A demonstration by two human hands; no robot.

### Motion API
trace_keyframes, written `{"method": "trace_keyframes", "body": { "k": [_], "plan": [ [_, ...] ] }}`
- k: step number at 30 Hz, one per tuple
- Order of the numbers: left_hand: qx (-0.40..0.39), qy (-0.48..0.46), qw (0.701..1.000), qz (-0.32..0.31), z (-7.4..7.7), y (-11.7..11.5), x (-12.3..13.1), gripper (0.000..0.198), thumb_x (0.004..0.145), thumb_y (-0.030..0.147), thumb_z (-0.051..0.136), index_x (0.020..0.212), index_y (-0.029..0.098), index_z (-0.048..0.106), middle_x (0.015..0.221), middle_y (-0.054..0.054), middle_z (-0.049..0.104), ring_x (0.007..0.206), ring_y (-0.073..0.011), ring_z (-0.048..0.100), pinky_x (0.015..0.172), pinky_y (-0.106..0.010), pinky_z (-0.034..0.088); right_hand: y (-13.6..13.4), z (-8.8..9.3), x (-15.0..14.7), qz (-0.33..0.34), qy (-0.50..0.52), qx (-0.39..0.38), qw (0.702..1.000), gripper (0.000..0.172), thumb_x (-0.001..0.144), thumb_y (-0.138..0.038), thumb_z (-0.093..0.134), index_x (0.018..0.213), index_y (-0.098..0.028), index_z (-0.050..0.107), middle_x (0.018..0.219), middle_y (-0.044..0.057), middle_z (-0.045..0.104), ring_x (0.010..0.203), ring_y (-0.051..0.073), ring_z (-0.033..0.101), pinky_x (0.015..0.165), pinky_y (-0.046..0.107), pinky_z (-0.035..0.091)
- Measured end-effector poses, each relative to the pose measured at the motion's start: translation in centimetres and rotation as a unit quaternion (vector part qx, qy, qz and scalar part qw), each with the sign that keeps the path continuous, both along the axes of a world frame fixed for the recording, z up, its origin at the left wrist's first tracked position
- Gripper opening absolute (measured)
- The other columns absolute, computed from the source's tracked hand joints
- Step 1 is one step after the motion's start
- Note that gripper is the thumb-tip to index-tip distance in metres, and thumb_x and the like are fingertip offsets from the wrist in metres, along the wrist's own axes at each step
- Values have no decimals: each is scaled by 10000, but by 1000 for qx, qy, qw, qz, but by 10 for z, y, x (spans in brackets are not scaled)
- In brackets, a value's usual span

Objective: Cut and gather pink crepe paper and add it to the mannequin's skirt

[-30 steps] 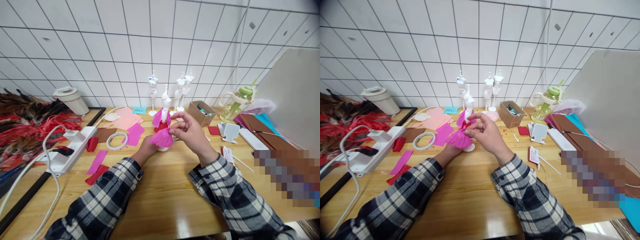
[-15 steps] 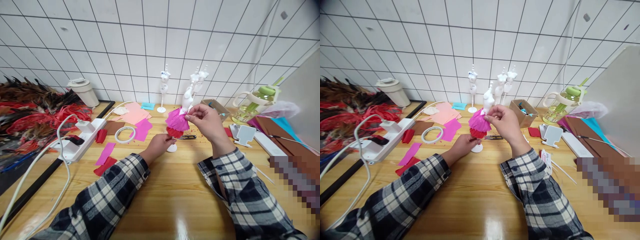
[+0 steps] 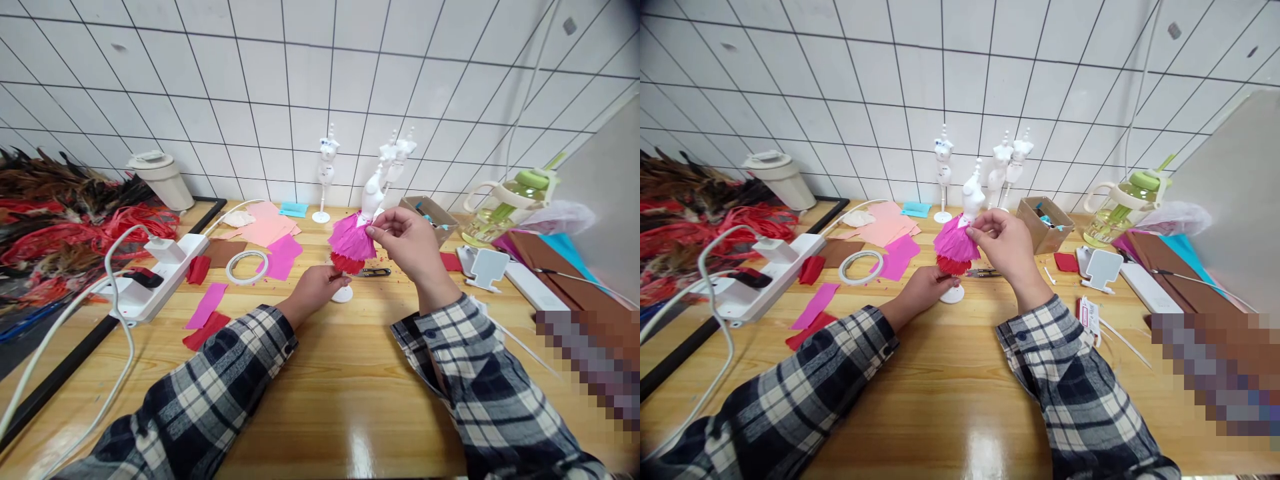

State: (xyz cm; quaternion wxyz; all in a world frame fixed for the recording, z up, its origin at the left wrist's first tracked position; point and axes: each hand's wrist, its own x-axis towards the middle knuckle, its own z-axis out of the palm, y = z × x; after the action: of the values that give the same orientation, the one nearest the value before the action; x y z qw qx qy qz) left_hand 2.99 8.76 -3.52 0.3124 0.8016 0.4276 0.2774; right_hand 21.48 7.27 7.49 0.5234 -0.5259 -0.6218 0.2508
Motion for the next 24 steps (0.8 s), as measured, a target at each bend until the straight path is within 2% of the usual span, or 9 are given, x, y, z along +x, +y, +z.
{"method": "trace_keyframes", "body": {
  "k": [5,13,21,24],
  "plan": [
    [13,8,1000,1,0,0,0,282,857,403,562,879,185,739,843,-31,750,771,-181,655,654,-232,415,-1,1,0,0,-7,-2,1000,203,695,-339,726,759,-179,619,670,-3,633,521,98,514,469,231,426],
    [20,8,1000,-5,1,-1,0,269,854,391,572,898,192,748,823,-24,748,751,-173,654,630,-234,394,-3,-3,-5,-25,-30,39,998,135,739,-277,678,839,-199,631,742,-9,629,486,88,521,445,226,431],
    [11,14,1000,0,2,-1,0,277,854,402,574,908,193,747,853,-30,753,777,-182,661,645,-236,406,-4,-3,-6,-7,24,20,999,208,732,-364,697,840,-195,643,756,6,646,532,117,584,453,241,499],
    [1,12,1000,0,1,-1,1,274,852,402,573,883,192,747,846,-30,756,770,-186,662,628,-234,411,-3,-3,-6,-13,38,26,999,237,735,-406,700,806,-186,647,705,5,634,560,133,595,457,244,494]
  ]
}}
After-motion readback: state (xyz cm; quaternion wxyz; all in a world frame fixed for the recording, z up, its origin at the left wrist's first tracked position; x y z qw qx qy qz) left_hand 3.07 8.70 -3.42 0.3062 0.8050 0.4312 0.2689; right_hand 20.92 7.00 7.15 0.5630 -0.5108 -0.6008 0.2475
